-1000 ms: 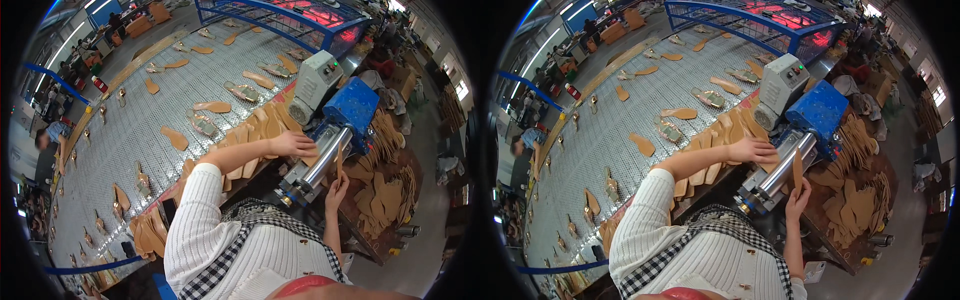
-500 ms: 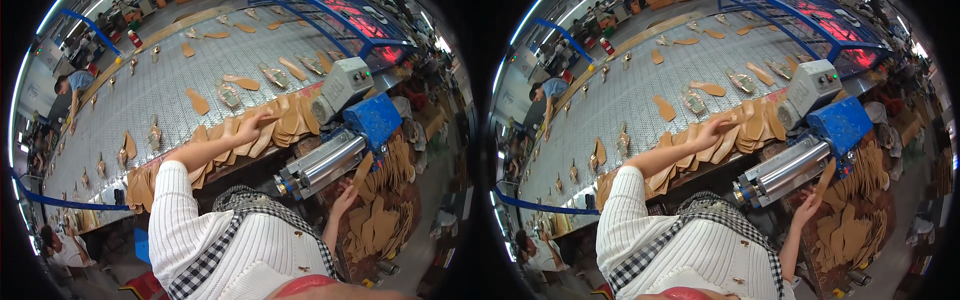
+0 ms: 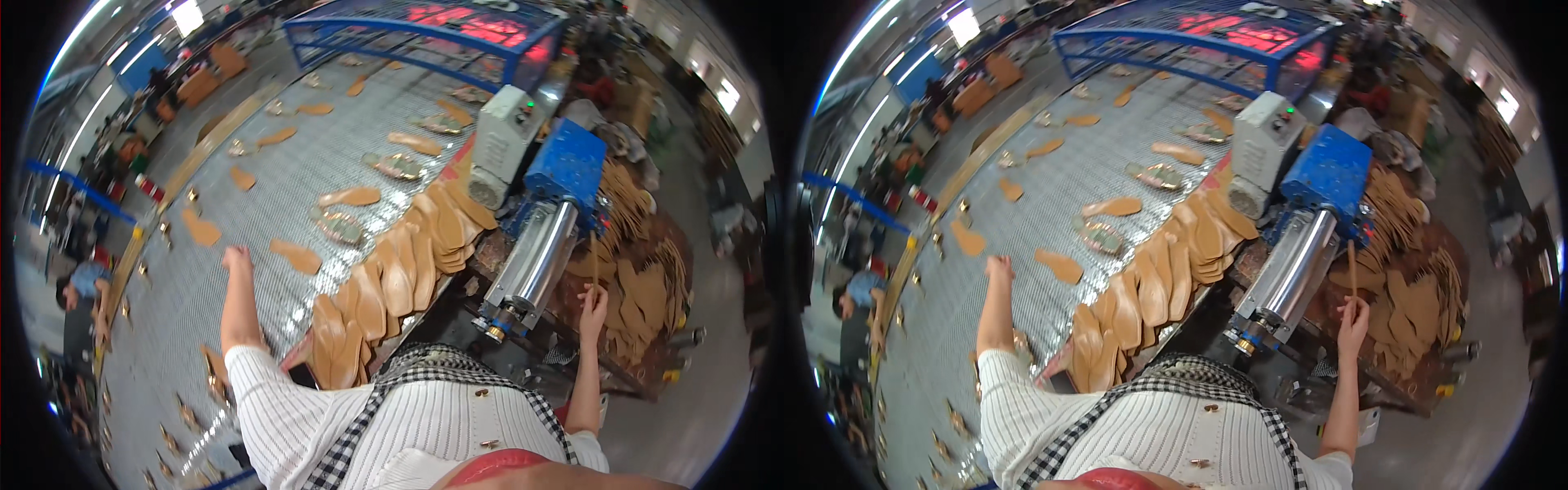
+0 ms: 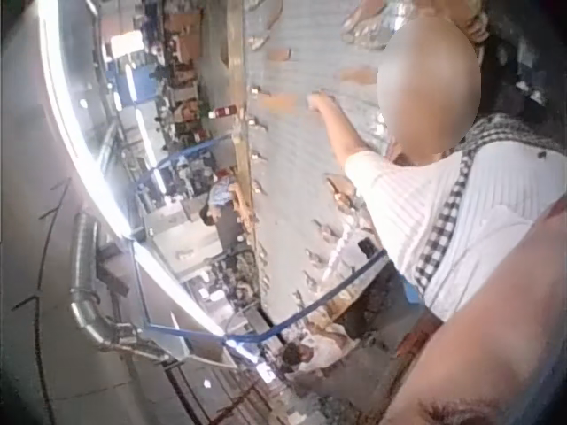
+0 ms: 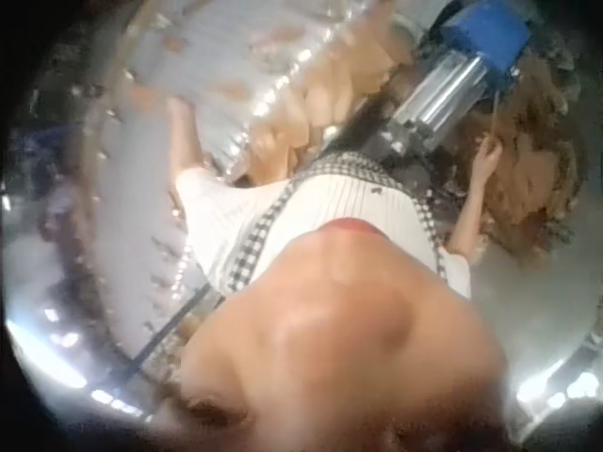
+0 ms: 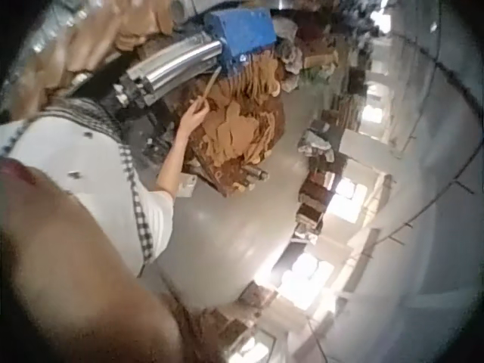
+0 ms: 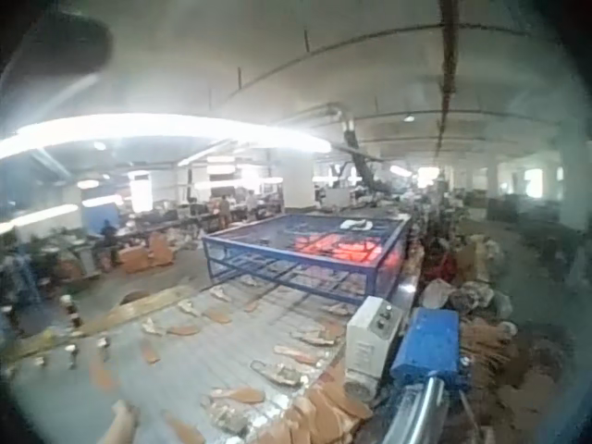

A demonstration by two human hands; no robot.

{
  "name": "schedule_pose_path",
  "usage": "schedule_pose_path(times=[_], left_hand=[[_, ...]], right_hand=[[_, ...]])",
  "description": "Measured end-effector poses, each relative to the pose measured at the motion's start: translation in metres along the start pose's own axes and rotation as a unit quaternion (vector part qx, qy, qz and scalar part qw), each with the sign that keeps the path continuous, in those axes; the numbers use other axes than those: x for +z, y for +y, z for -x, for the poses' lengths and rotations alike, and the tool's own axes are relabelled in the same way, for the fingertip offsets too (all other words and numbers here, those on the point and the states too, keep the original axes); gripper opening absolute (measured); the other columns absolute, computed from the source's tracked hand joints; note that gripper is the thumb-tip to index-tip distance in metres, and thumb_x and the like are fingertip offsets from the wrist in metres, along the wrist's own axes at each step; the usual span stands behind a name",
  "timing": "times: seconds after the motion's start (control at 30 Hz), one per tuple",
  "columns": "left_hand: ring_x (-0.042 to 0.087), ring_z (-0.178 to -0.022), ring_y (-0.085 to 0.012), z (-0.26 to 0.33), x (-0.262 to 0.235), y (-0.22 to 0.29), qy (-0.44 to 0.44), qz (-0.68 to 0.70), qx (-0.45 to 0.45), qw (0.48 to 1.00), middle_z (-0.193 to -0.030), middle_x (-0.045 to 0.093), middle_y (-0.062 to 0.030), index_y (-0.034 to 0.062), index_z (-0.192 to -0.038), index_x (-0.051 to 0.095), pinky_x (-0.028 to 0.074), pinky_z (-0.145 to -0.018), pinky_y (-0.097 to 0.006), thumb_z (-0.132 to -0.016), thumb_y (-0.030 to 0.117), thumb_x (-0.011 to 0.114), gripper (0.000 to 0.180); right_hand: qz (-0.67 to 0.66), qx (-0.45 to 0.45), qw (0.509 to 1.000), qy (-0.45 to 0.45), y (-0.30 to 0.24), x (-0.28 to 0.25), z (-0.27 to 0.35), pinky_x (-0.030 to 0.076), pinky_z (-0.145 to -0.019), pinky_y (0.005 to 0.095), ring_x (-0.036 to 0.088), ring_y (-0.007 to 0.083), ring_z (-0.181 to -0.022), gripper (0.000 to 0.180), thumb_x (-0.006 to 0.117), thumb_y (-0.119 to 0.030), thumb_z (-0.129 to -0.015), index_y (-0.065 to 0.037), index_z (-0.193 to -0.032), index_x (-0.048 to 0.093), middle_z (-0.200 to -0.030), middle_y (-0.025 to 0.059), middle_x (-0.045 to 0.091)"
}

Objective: The person feeds tan-colored shoe insoles into a blue grinding machine one by one. They pick up insoles from a pile on the right, pass them through the machine's rollers, and place the processed insoles onto a metal mesh conveyor belt.

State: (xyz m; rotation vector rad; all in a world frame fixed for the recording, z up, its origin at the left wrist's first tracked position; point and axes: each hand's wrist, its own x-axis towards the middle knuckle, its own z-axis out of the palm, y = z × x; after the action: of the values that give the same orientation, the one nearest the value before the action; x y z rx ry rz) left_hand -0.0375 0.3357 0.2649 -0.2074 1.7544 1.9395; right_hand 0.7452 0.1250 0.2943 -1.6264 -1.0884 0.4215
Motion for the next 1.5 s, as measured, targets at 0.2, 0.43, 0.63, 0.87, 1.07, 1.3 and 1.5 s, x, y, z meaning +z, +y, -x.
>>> schedule_pose_path(times=[0.2,0.43,0.63,0.87,1.07,1.3,1.5], left_hand=[[0.044,-0.043,-0.0141,0.025,0.029,-0.132,-0.392,-0.193,-0.339,0.833,-0.058,0.047,-0.0027,0.0075,-0.066,0.047,0.042,-0.041,-0.029,-0.079,0.016,0.044,0.015],[0.045,-0.113,-0.0259,0.351,0.097,-0.221,-0.717,-0.281,0.372,0.518,-0.125,0.044,-0.0115,0.0106,-0.13,0.036,0.039,-0.093,-0.041,-0.08,0.021,0.058,0.055],[0.051,-0.107,-0.0209,0.48,0.118,-0.181,-0.615,-0.093,0.777,0.094,-0.121,0.05,-0.0044,0.0157,-0.12,0.047,0.044,-0.089,-0.036,-0.072,0.016,0.053,0.048],[0.054,-0.1,-0.0193,0.444,0.153,-0.135,-0.51,-0.083,0.856,0.031,-0.11,0.055,-0.0017,0.0211,-0.114,0.05,0.046,-0.084,-0.034,-0.069,0.015,0.057,0.046],[0.054,-0.1,-0.0243,0.386,0.113,-0.119,-0.554,-0.285,0.752,0.213,-0.109,0.055,-0.002,0.0205,-0.116,0.05,0.046,-0.082,-0.035,-0.068,0.007,0.056,0.05],[0.057,-0.077,-0.0233,0.275,-0.018,-0.154,-0.444,-0.274,-0.039,0.852,-0.1,0.054,-0.0138,0.014,-0.124,0.033,0.048,-0.063,-0.037,-0.065,-0.009,0.051,0.066],[0.058,-0.063,-0.0196,0.007,-0.074,0.0,-0.211,-0.35,0.101,0.907,-0.071,0.06,-0.0088,0.0034,-0.076,0.057,0.046,-0.05,-0.037,-0.062,0.009,0.068,0.019]], right_hand=[[0.299,-0.145,0.94,-0.074,-0.016,0.001,-0.006,0.043,-0.081,0.0391,0.053,0.0353,-0.096,0.041,0.061,-0.006,-0.067,-0.004,-0.106,0.049,-0.104,0.0164,0.055],[0.292,-0.264,0.918,-0.052,-0.033,0.054,-0.009,0.04,-0.09,0.0402,0.047,0.0368,-0.105,0.057,0.061,0.004,-0.057,-0.003,-0.112,0.046,-0.116,0.0183,0.047],[0.233,-0.249,0.938,-0.059,-0.031,0.049,-0.008,0.035,-0.095,0.0415,0.04,0.0376,-0.114,0.062,0.06,0.005,-0.064,-0.004,-0.122,0.039,-0.122,0.0197,0.04],[0.19,-0.177,0.962,-0.081,0.003,0.041,-0.002,0.043,-0.08,0.035,0.049,0.0314,-0.099,0.048,0.056,0.001,-0.075,-0.002,-0.12,0.04,-0.123,0.0186,0.04],[0.119,-0.143,0.972,-0.141,0.024,0.066,0.011,0.041,-0.081,0.0345,0.048,0.0299,-0.098,0.049,0.055,-0.004,-0.076,0.001,-0.122,0.038,-0.124,0.0192,0.039],[0.056,-0.116,0.987,-0.093,0.036,0.076,0.03,0.033,-0.091,0.0314,0.042,0.0253,-0.109,0.048,0.055,-0.013,-0.084,0.003,-0.125,0.035,-0.121,0.0159,0.041],[0.033,-0.056,0.996,-0.068,0.062,0.066,0.033,0.038,-0.073,0.0217,0.048,0.0159,-0.095,0.041,0.051,-0.005,-0.085,0.002,-0.124,0.037,-0.114,0.0108,0.047]])
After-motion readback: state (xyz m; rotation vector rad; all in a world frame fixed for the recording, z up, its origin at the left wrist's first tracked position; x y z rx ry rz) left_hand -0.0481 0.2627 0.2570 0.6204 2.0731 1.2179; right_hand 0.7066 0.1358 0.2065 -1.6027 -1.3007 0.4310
